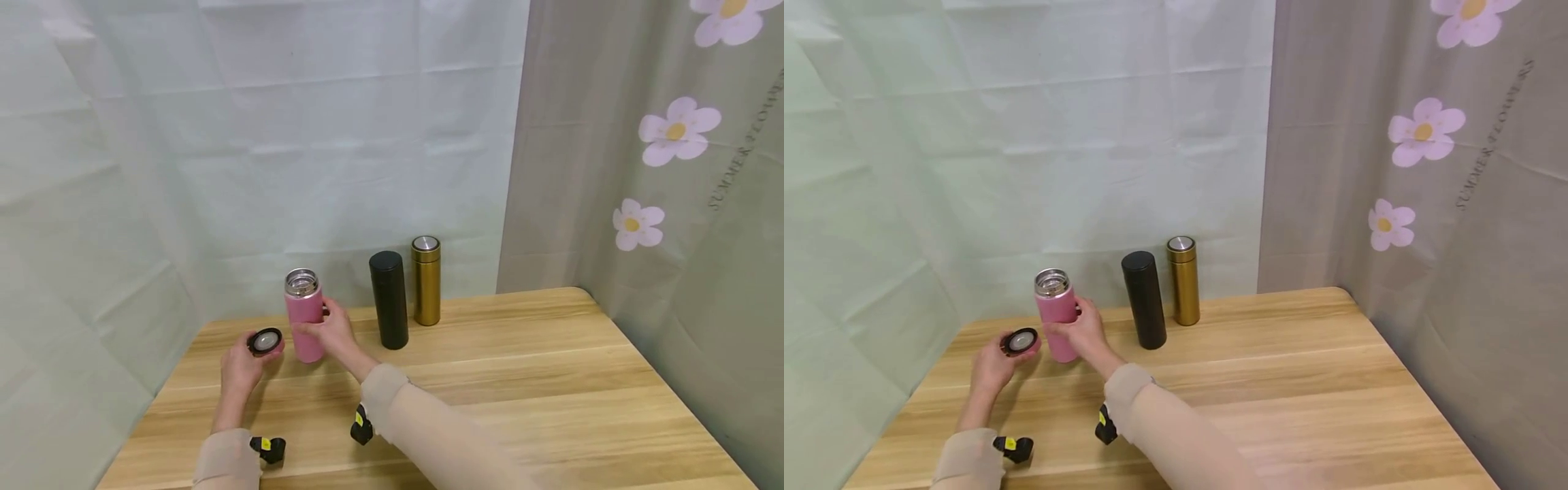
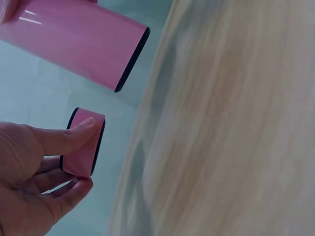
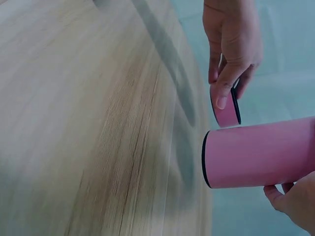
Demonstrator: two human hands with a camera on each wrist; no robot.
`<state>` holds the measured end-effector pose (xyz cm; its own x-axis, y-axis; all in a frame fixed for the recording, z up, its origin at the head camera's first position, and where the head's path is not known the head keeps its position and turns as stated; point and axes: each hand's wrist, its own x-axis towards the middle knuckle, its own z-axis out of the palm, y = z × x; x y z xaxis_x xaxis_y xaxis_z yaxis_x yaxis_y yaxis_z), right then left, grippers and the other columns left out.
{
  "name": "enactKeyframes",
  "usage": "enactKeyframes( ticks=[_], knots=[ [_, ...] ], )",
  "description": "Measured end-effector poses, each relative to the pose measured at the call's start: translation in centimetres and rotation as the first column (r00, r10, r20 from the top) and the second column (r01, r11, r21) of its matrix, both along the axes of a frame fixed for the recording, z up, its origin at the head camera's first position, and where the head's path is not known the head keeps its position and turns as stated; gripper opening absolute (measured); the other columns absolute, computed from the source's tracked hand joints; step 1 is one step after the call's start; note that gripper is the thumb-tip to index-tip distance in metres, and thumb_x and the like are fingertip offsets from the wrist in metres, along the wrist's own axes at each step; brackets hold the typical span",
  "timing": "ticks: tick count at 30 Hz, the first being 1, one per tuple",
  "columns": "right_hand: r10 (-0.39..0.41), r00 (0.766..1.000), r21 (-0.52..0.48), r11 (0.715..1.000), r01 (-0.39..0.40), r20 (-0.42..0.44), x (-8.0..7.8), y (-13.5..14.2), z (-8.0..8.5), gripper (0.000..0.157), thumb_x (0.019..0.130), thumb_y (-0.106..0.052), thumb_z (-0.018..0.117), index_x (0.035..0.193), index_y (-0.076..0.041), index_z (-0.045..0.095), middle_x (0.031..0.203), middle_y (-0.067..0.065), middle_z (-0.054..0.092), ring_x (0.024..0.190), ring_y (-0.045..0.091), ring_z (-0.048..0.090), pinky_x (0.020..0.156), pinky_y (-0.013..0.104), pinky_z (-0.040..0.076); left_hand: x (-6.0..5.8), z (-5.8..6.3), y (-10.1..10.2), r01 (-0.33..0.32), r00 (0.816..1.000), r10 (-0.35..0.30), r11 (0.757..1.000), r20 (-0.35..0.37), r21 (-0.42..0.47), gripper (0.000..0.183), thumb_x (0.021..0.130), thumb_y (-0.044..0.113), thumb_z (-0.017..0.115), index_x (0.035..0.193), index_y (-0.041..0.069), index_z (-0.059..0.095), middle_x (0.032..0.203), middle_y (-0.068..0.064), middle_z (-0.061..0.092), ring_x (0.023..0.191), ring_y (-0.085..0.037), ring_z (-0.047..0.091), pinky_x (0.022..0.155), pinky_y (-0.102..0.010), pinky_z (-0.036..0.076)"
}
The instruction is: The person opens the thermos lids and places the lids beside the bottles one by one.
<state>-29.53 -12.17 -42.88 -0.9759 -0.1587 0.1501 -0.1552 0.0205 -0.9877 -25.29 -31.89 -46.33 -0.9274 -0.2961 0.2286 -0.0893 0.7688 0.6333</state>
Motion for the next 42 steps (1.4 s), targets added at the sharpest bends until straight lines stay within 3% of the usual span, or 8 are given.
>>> enactKeyframes(
  ticks=[9, 12, 20, 28, 42],
  knots=[
    [-0.028, 0.999, -0.025, 0.999, 0.028, 0.019, -0.6, -2.0, -0.3, 0.064, 0.078, -0.004, 0.091, 0.136, -0.007, 0.065, 0.124, 0.008, 0.071, 0.114, 0.024, 0.067, 0.101, 0.041, 0.053, 0.0, -0.8, -1.7, -0.009, 0.994, -0.001, 0.996, 0.113, 0.087, 0.077, 0.086, 0.013, 0.083, 0.145, -0.013, 0.042, 0.138, -0.043, 0.050, 0.128, -0.060, 0.047, 0.110, -0.066, 0.035],
    [-0.031, 0.999, -0.014, 0.999, 0.032, 0.026, -0.6, -2.6, -0.7, 0.064, 0.078, -0.005, 0.091, 0.136, -0.006, 0.065, 0.122, 0.008, 0.071, 0.112, 0.023, 0.068, 0.099, 0.039, 0.054, -0.1, -0.9, -2.1, 0.001, 0.991, -0.010, 0.998, 0.134, 0.068, 0.078, 0.086, 0.015, 0.084, 0.144, -0.014, 0.041, 0.138, -0.044, 0.049, 0.128, -0.061, 0.046, 0.110, -0.066, 0.035],
    [0.018, 0.998, 0.086, 0.996, -0.013, -0.056, -0.1, -3.9, -2.2, 0.061, 0.080, -0.013, 0.092, 0.134, -0.006, 0.063, 0.118, 0.000, 0.063, 0.110, 0.015, 0.065, 0.095, 0.028, 0.053, -0.2, -1.9, -2.1, 0.033, 0.987, -0.042, 0.998, 0.153, 0.058, 0.077, 0.087, 0.022, 0.083, 0.139, -0.019, 0.043, 0.135, -0.045, 0.050, 0.126, -0.061, 0.048, 0.109, -0.066, 0.037],
    [0.032, 0.995, 0.171, 0.985, -0.016, -0.093, -0.6, -4.5, -2.6, 0.067, 0.081, -0.020, 0.092, 0.138, -0.006, 0.060, 0.123, 0.002, 0.063, 0.115, 0.016, 0.062, 0.102, 0.033, 0.050, -0.4, -2.0, -2.5, 0.043, 0.985, -0.054, 0.997, 0.166, 0.070, 0.078, 0.090, 0.027, 0.082, 0.141, -0.018, 0.043, 0.136, -0.044, 0.051, 0.128, -0.060, 0.048, 0.109, -0.065, 0.038],
    [0.039, 0.994, 0.186, 0.982, -0.019, -0.104, -0.9, -5.4, -2.9, 0.071, 0.081, -0.017, 0.092, 0.143, -0.008, 0.057, 0.127, 0.002, 0.063, 0.118, 0.017, 0.062, 0.103, 0.033, 0.049, -0.5, -2.4, -2.4, 0.048, 0.988, -0.061, 0.995, 0.142, 0.090, 0.077, 0.088, 0.022, 0.082, 0.141, -0.017, 0.043, 0.137, -0.044, 0.051, 0.128, -0.061, 0.048, 0.110, -0.066, 0.038]
  ],
)
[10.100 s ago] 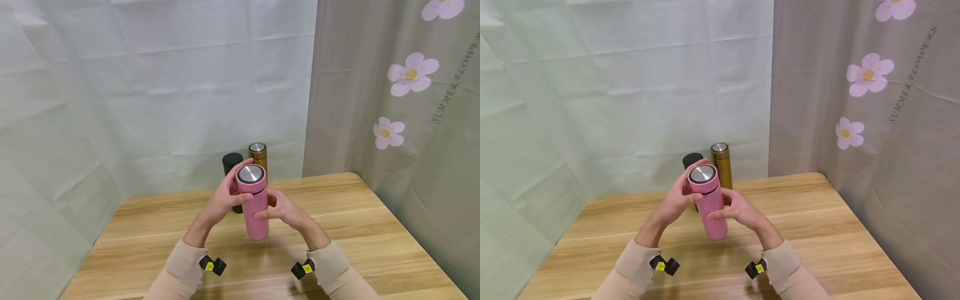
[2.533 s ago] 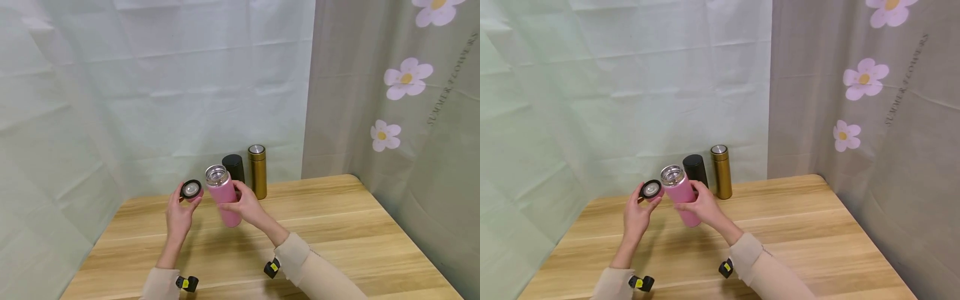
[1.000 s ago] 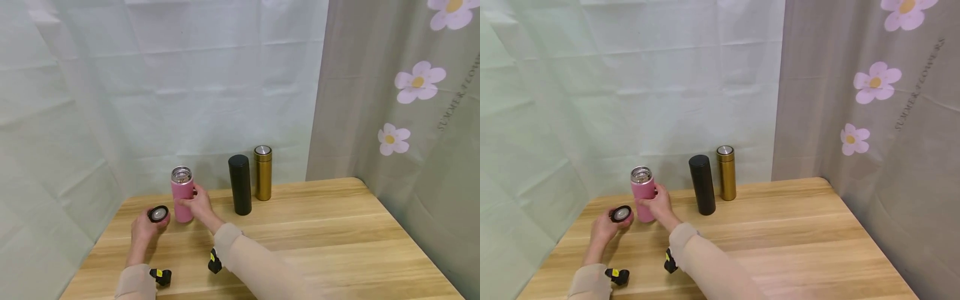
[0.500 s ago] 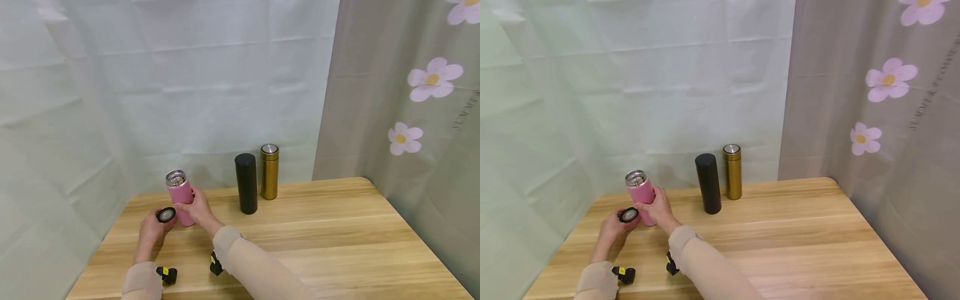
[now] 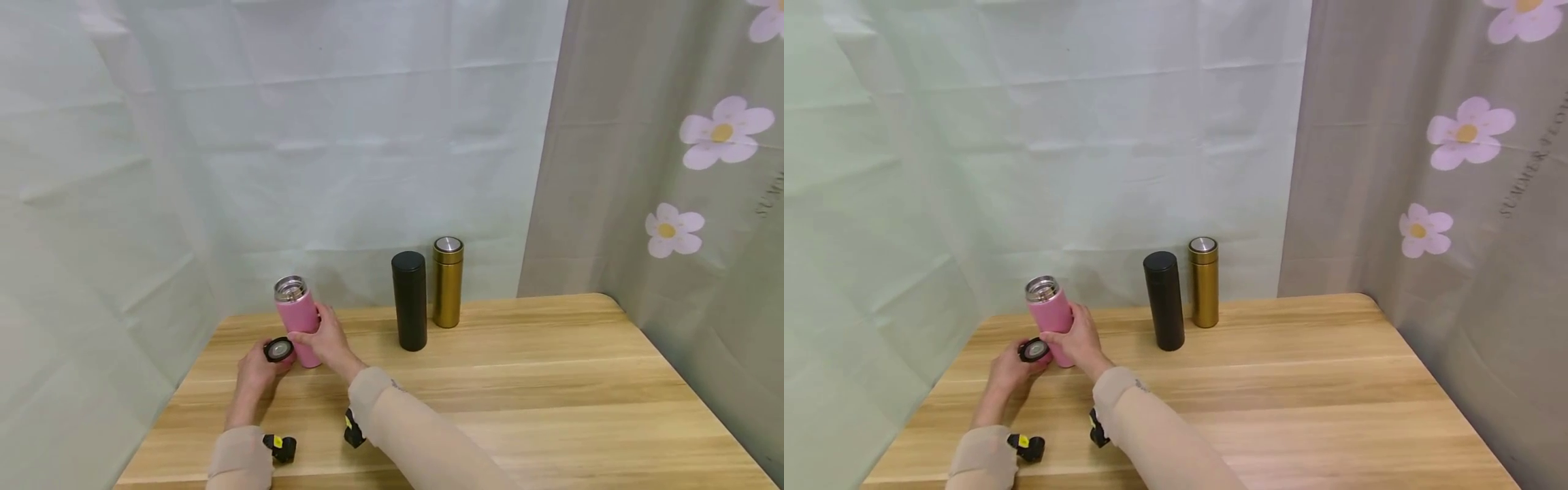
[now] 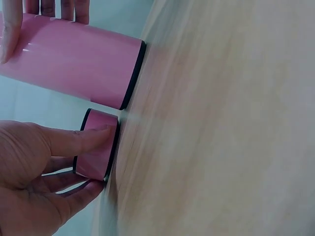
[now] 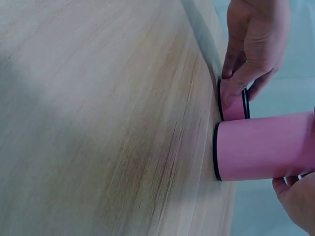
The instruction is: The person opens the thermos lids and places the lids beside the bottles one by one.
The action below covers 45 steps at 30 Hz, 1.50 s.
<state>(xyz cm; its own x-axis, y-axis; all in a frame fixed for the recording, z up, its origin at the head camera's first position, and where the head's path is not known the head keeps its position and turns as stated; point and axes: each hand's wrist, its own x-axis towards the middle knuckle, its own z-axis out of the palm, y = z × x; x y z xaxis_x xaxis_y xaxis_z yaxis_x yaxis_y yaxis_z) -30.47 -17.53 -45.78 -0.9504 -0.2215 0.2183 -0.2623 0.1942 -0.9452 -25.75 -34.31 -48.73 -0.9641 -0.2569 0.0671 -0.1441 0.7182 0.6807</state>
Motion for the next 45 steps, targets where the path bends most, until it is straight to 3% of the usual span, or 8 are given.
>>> enactKeyframes(
  ticks=[9, 12, 15, 18, 24, 27, 34, 45],
  knots=[
    [0.057, 0.997, 0.039, 0.997, -0.059, 0.045, 0.5, 1.4, 0.0, 0.092, 0.082, -0.022, 0.092, 0.157, -0.008, 0.041, 0.148, 0.009, 0.052, 0.135, 0.026, 0.054, 0.112, 0.042, 0.044, 0.2, 0.3, 0.5, -0.009, 1.000, 0.007, 0.998, 0.027, 0.059, 0.094, 0.089, 0.018, 0.082, 0.156, -0.014, 0.024, 0.148, -0.044, 0.037, 0.137, -0.060, 0.038, 0.115, -0.066, 0.030],
    [0.069, 0.996, 0.076, 0.994, -0.073, 0.055, 0.7, 2.6, 0.5, 0.094, 0.084, -0.024, 0.090, 0.159, -0.007, 0.037, 0.154, 0.012, 0.047, 0.139, 0.032, 0.050, 0.112, 0.047, 0.044, 0.4, 1.2, 0.4, -0.006, 1.000, 0.007, 0.999, -0.024, 0.052, 0.090, 0.090, 0.013, 0.079, 0.156, -0.013, 0.025, 0.148, -0.044, 0.038, 0.135, -0.058, 0.041, 0.112, -0.066, 0.034],
    [0.095, 0.995, 0.112, 0.989, -0.099, 0.038, 0.8, 3.6, 0.9, 0.090, 0.086, -0.024, 0.088, 0.159, -0.007, 0.038, 0.153, 0.013, 0.047, 0.138, 0.033, 0.050, 0.111, 0.048, 0.046, 0.7, 2.4, 0.4, -0.032, 0.991, 0.036, 0.999, -0.129, 0.034, 0.077, 0.089, 0.002, 0.070, 0.154, -0.013, 0.030, 0.144, -0.043, 0.041, 0.131, -0.058, 0.042, 0.109, -0.066, 0.036],
    [0.126, 0.992, 0.149, 0.980, -0.128, 0.024, 1.4, 4.6, 1.4, 0.087, 0.088, -0.025, 0.086, 0.159, -0.011, 0.039, 0.153, 0.010, 0.048, 0.139, 0.030, 0.050, 0.110, 0.046, 0.047, 1.2, 3.6, 0.9, -0.099, 0.956, 0.105, 0.994, -0.273, 0.034, 0.066, 0.090, -0.003, 0.061, 0.151, -0.010, 0.038, 0.143, -0.038, 0.044, 0.132, -0.054, 0.042, 0.108, -0.066, 0.036],
    [0.174, 0.985, 0.196, 0.965, -0.172, 0.005, 2.7, 6.5, 2.7, 0.085, 0.089, -0.029, 0.085, 0.160, -0.016, 0.039, 0.155, 0.005, 0.047, 0.141, 0.027, 0.048, 0.112, 0.048, 0.044, 2.1, 6.0, 2.9, -0.211, 0.803, 0.238, 0.971, -0.546, 0.112, 0.050, 0.093, -0.004, 0.057, 0.144, -0.003, 0.054, 0.135, -0.031, 0.051, 0.124, -0.049, 0.049, 0.102, -0.061, 0.038],
    [0.184, 0.983, 0.205, 0.963, -0.176, -0.021, 3.0, 7.6, 3.3, 0.082, 0.090, -0.029, 0.085, 0.158, -0.017, 0.041, 0.154, 0.005, 0.048, 0.141, 0.027, 0.048, 0.113, 0.048, 0.043, 2.4, 7.3, 3.9, -0.211, 0.763, 0.257, 0.966, -0.593, 0.148, 0.048, 0.094, -0.003, 0.057, 0.142, 0.000, 0.057, 0.134, -0.028, 0.052, 0.122, -0.044, 0.050, 0.101, -0.057, 0.039],
    [0.244, 0.965, 0.222, 0.950, -0.219, -0.092, 3.2, 10.0, 4.1, 0.072, 0.094, -0.028, 0.080, 0.156, -0.013, 0.044, 0.151, 0.009, 0.050, 0.139, 0.029, 0.048, 0.112, 0.046, 0.044, 3.1, 9.4, 6.5, -0.149, 0.747, 0.232, 0.972, -0.623, 0.184, 0.048, 0.093, -0.006, 0.058, 0.140, 0.003, 0.060, 0.135, -0.023, 0.053, 0.125, -0.037, 0.049, 0.101, -0.052, 0.038],
    [0.275, 0.942, 0.199, 0.951, -0.237, -0.193, 3.5, 15.3, 5.6, 0.057, 0.098, -0.027, 0.075, 0.149, -0.013, 0.054, 0.147, 0.007, 0.056, 0.133, 0.026, 0.054, 0.112, 0.046, 0.045, 2.7, 10.6, 10.0, -0.059, 0.712, 0.183, 0.978, -0.678, 0.202, 0.042, 0.092, -0.008, 0.064, 0.133, -0.002, 0.062, 0.129, -0.025, 0.055, 0.122, -0.038, 0.053, 0.103, -0.055, 0.043]
  ],
)
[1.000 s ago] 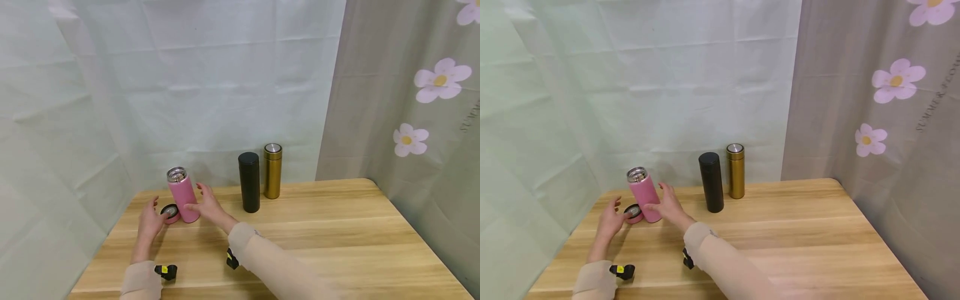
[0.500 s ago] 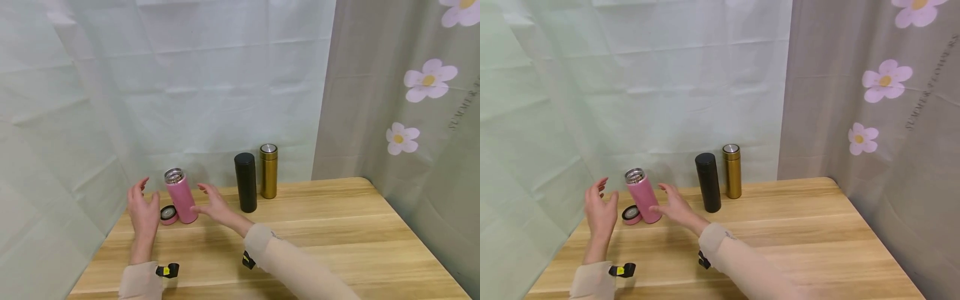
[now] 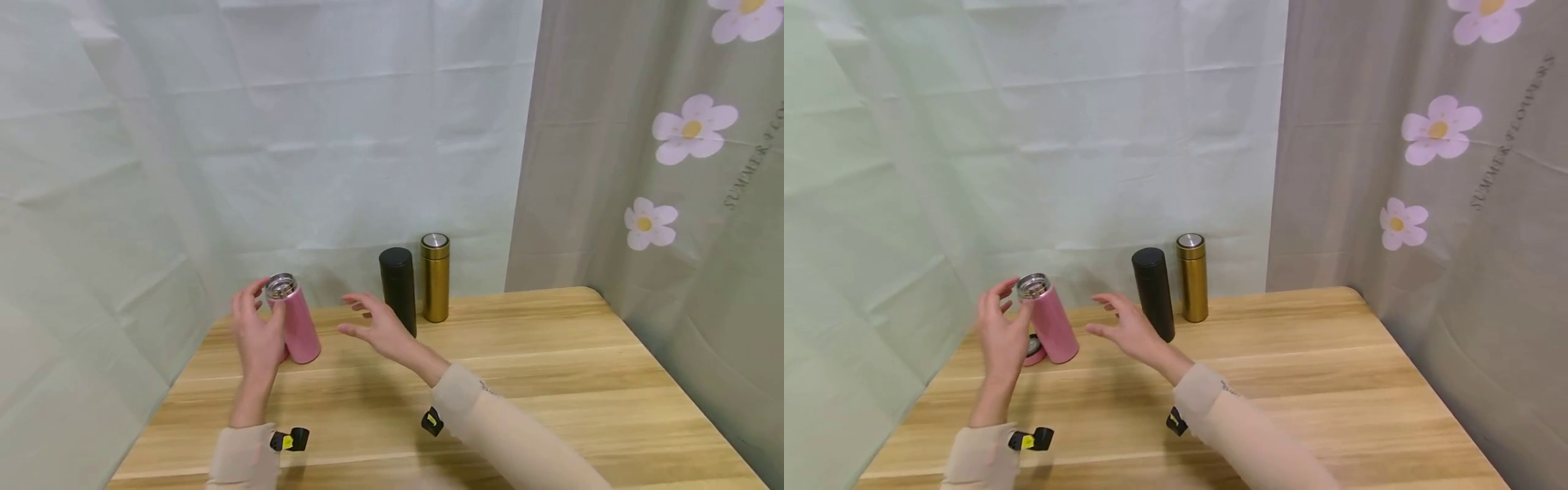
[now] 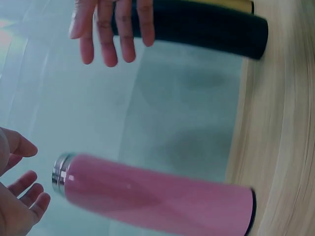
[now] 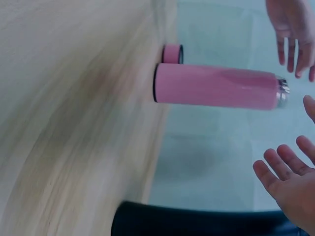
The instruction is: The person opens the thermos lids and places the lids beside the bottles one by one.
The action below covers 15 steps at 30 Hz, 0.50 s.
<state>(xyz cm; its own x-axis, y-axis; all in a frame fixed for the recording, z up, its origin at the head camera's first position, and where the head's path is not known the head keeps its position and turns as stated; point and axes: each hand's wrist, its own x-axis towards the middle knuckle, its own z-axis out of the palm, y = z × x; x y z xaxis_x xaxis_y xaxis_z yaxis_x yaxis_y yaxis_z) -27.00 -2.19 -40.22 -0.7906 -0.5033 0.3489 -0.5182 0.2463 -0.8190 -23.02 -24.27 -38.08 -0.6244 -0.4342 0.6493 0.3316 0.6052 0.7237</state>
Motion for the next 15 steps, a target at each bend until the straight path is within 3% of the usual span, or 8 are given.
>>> enactKeyframes(
  ticks=[5, 10, 15],
  knots=[
    [-0.024, 0.998, -0.097, 0.995, 0.019, -0.051, 0.3, 2.5, 0.9, 0.051, 0.098, -0.022, 0.076, 0.145, -0.011, 0.059, 0.140, 0.007, 0.060, 0.129, 0.029, 0.057, 0.109, 0.048, 0.047, -0.2, 0.4, 1.7, 0.075, 0.997, -0.075, 0.997, -0.001, 0.007, 0.041, 0.093, -0.006, 0.065, 0.134, 0.002, 0.063, 0.129, -0.024, 0.054, 0.110, -0.038, 0.056, 0.093, -0.050, 0.045],
    [-0.050, 0.996, -0.156, 0.987, 0.038, -0.075, 0.7, 4.8, 1.2, 0.049, 0.098, -0.021, 0.075, 0.144, -0.012, 0.060, 0.138, 0.007, 0.060, 0.128, 0.028, 0.057, 0.109, 0.047, 0.047, -0.2, 0.3, 3.1, 0.162, 0.987, -0.162, 0.987, -0.007, -0.001, 0.041, 0.094, -0.006, 0.067, 0.134, 0.003, 0.063, 0.132, -0.020, 0.055, 0.121, -0.036, 0.054, 0.102, -0.052, 0.044],
    [-0.086, 0.993, -0.177, 0.982, 0.070, -0.085, 1.0, 7.0, 1.0, 0.048, 0.098, -0.017, 0.075, 0.142, -0.004, 0.060, 0.137, 0.017, 0.060, 0.127, 0.028, 0.056, 0.109, 0.049, 0.047, -0.5, -0.1, 5.0, 0.273, 0.962, -0.273, 0.962, 0.022, -0.018, 0.042, 0.096, 0.001, 0.071, 0.136, 0.003, 0.060, 0.133, -0.018, 0.054, 0.127, -0.033, 0.049, 0.109, -0.054, 0.040]
  ],
)
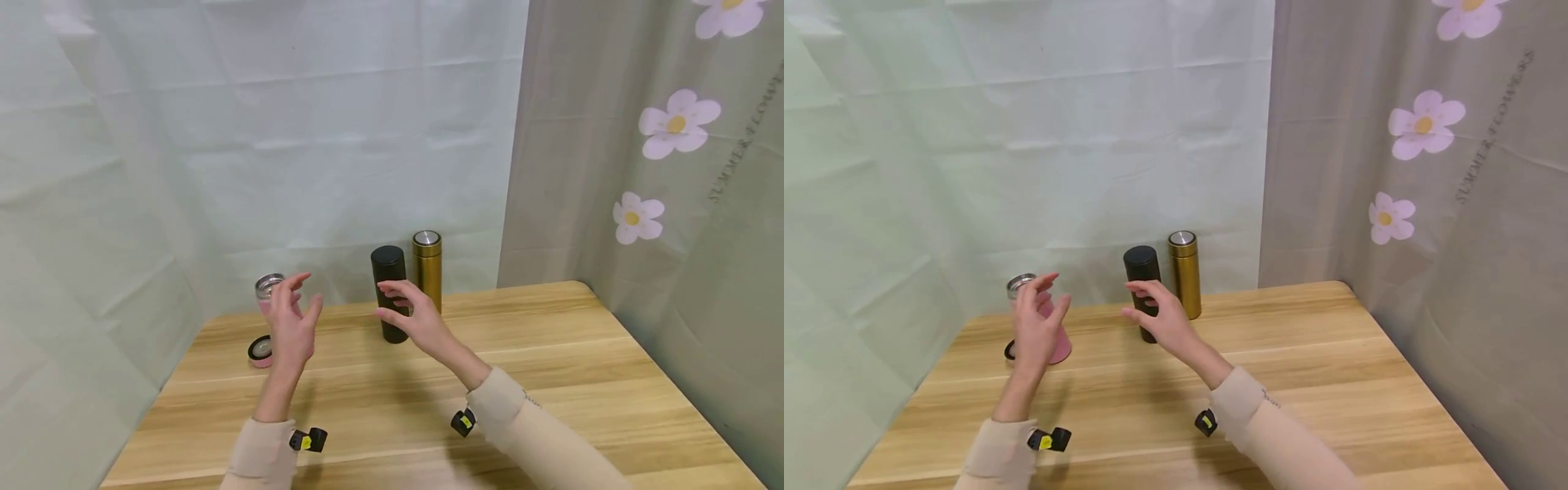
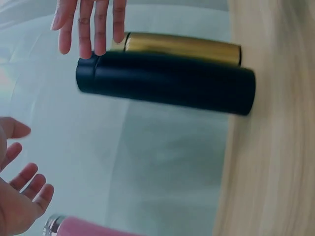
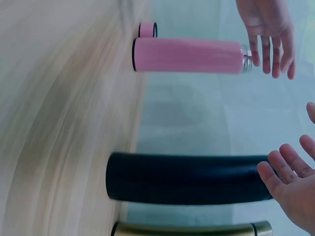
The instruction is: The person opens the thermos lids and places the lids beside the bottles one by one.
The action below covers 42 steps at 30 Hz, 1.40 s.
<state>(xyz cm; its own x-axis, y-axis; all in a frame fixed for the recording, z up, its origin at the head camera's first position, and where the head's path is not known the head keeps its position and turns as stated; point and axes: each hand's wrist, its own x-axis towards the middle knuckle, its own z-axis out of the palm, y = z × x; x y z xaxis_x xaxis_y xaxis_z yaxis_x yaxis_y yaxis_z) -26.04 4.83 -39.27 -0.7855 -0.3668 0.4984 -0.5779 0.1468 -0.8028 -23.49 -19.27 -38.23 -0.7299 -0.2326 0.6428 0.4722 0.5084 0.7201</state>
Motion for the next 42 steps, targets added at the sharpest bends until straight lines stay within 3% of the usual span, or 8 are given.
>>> enactKeyframes(
  ticks=[6, 13, 16, 26, 32, 42],
  knots=[
    [-0.023, 0.999, -0.011, 1.000, 0.023, 0.023, 0.2, 2.5, -0.2, 0.050, 0.098, -0.013, 0.074, 0.142, 0.002, 0.057, 0.138, 0.024, 0.058, 0.128, 0.039, 0.054, 0.109, 0.061, 0.043, -0.5, -0.6, 2.3, 0.128, 0.991, -0.128, 0.992, 0.032, -0.004, 0.046, 0.097, 0.009, 0.074, 0.140, 0.003, 0.058, 0.137, -0.018, 0.053, 0.130, -0.034, 0.049, 0.111, -0.052, 0.041],
    [-0.096, 0.994, 0.017, 0.995, 0.095, 0.060, 0.6, 5.4, -0.8, 0.049, 0.097, -0.016, 0.075, 0.143, -0.006, 0.059, 0.138, 0.011, 0.062, 0.129, 0.031, 0.056, 0.110, 0.059, 0.043, -1.0, -1.2, 4.4, 0.223, 0.967, -0.229, 0.972, 0.108, 0.070, 0.057, 0.099, 0.026, 0.075, 0.147, 0.007, 0.050, 0.143, -0.014, 0.048, 0.135, -0.028, 0.045, 0.115, -0.049, 0.037],
    [-0.118, 0.991, 0.026, 0.993, 0.117, 0.064, 0.7, 6.5, -1.1, 0.049, 0.097, -0.016, 0.075, 0.143, -0.006, 0.059, 0.140, 0.012, 0.061, 0.131, 0.034, 0.055, 0.111, 0.061, 0.041, -1.2, -1.6, 5.2, 0.254, 0.958, -0.263, 0.963, 0.111, 0.092, 0.061, 0.098, 0.028, 0.075, 0.149, 0.008, 0.047, 0.143, -0.015, 0.046, 0.135, -0.029, 0.043, 0.115, -0.050, 0.036],
    [-0.138, 0.989, 0.041, 0.990, 0.136, 0.044, 1.0, 8.5, -1.0, 0.049, 0.097, -0.016, 0.075, 0.142, -0.005, 0.060, 0.143, 0.018, 0.059, 0.130, 0.040, 0.054, 0.112, 0.060, 0.040, -2.1, -3.0, 7.1, 0.239, 0.962, -0.249, 0.966, 0.115, 0.097, 0.066, 0.097, 0.024, 0.076, 0.151, 0.004, 0.044, 0.142, -0.016, 0.044, 0.135, -0.031, 0.041, 0.114, -0.052, 0.035],
    [-0.171, 0.985, 0.067, 0.983, 0.169, 0.013, 1.2, 9.0, -0.7, 0.049, 0.097, -0.015, 0.076, 0.142, -0.007, 0.061, 0.144, 0.014, 0.059, 0.131, 0.038, 0.054, 0.112, 0.057, 0.041, -2.8, -3.5, 7.9, 0.233, 0.956, -0.249, 0.966, 0.156, 0.111, 0.074, 0.096, 0.026, 0.077, 0.155, 0.006, 0.038, 0.148, -0.016, 0.039, 0.141, -0.035, 0.035, 0.118, -0.051, 0.031],
    [-0.187, 0.981, 0.101, 0.976, 0.191, -0.041, 1.4, 9.3, 0.2, 0.049, 0.097, -0.018, 0.076, 0.142, -0.011, 0.061, 0.143, 0.009, 0.059, 0.129, 0.031, 0.056, 0.112, 0.053, 0.043, -4.3, -3.5, 7.2, 0.216, 0.949, -0.239, 0.968, 0.206, 0.128, 0.082, 0.094, 0.028, 0.080, 0.157, 0.007, 0.033, 0.151, -0.017, 0.037, 0.144, -0.034, 0.033, 0.120, -0.051, 0.028]
  ],
)
